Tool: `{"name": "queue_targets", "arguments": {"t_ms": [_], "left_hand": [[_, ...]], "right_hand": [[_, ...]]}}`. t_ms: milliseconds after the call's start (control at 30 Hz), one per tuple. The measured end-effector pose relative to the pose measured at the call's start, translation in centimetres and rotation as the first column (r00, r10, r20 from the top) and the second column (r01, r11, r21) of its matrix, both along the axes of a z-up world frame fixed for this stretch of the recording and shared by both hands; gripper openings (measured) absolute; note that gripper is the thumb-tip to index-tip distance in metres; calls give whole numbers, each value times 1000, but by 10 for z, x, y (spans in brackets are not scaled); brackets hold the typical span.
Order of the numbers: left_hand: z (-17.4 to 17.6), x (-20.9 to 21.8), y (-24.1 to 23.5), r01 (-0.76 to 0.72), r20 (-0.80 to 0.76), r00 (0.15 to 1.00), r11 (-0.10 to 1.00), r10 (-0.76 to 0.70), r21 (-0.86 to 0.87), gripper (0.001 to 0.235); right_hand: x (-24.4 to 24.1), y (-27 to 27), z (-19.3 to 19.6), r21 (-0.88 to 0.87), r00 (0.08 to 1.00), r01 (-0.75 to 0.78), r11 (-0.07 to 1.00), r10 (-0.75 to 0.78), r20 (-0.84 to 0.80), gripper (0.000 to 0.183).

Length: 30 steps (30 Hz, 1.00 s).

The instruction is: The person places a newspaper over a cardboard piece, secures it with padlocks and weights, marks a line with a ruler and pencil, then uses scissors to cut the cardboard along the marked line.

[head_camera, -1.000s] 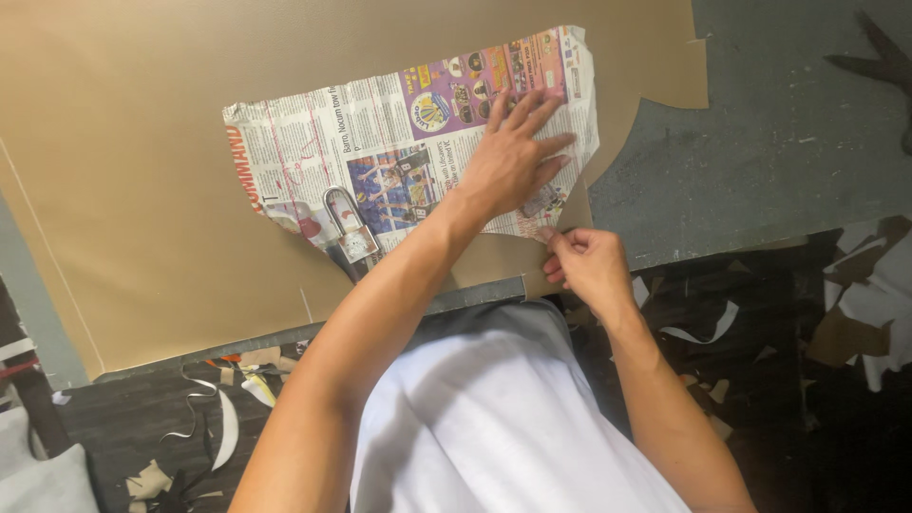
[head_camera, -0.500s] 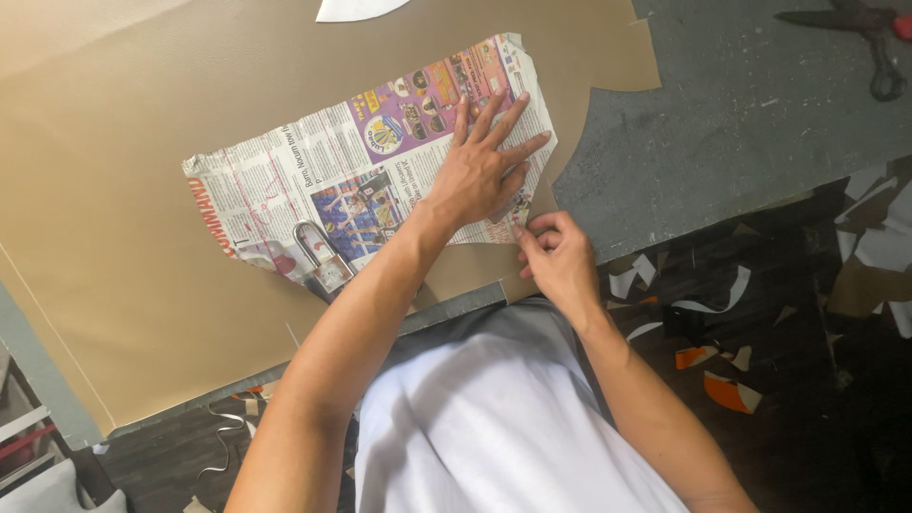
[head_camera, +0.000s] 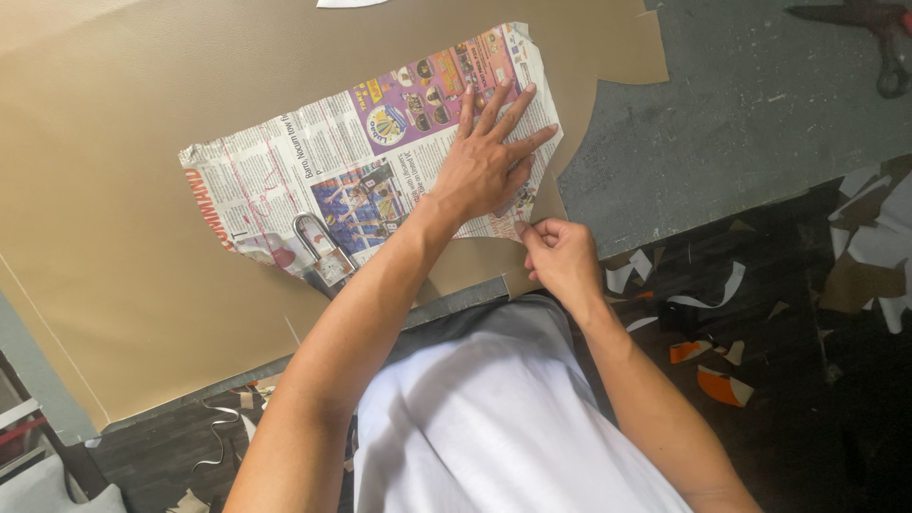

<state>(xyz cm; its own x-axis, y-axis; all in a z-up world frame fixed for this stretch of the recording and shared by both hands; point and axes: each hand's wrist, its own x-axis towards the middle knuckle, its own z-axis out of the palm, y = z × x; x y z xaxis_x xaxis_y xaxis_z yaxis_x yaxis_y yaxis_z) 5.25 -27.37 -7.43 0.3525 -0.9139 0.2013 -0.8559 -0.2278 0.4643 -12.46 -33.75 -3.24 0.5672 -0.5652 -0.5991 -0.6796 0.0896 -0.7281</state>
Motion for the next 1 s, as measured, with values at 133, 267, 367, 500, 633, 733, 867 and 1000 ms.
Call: {"name": "queue_targets", "arguments": {"t_ms": [133,267,367,500,633,733,867,1000], "left_hand": [[1,0,-1,-3,-7,1000,1000,3,17,47],[2,0,-2,-2,-9,1000,1000,2,13,46],[2,-1,-1,3,-33,999,1000,-2,12,47],[2,-1,-2,-2,-10,1000,1000,2,9,47],[3,-4,-1,2,-14,1000,1000,-2,15,48],[5,-3,-2,-2,-13,1000,1000,3,24,47],[7,-4,-2,-10,-34,999,1000,11,21,49],[12,-2,-2,-7,-40,999,999,9,36,49]], "right_hand": [[3,3,2,-31,1000,6,999,-6,-2,33],[4,4,3,-50,1000,14,999,-15,-5,32],[3,5,4,-60,1000,10,998,-10,-7,32],[4,6,6,-63,1000,12,998,-12,-8,31],[3,8,10,-82,1000,-10,997,8,-24,32],[5,9,13,-102,1000,-11,995,9,-24,32],[3,11,18,-86,1000,8,996,-10,-25,34],[-2,11,25,-429,978,-202,880,153,-144,41]]}}
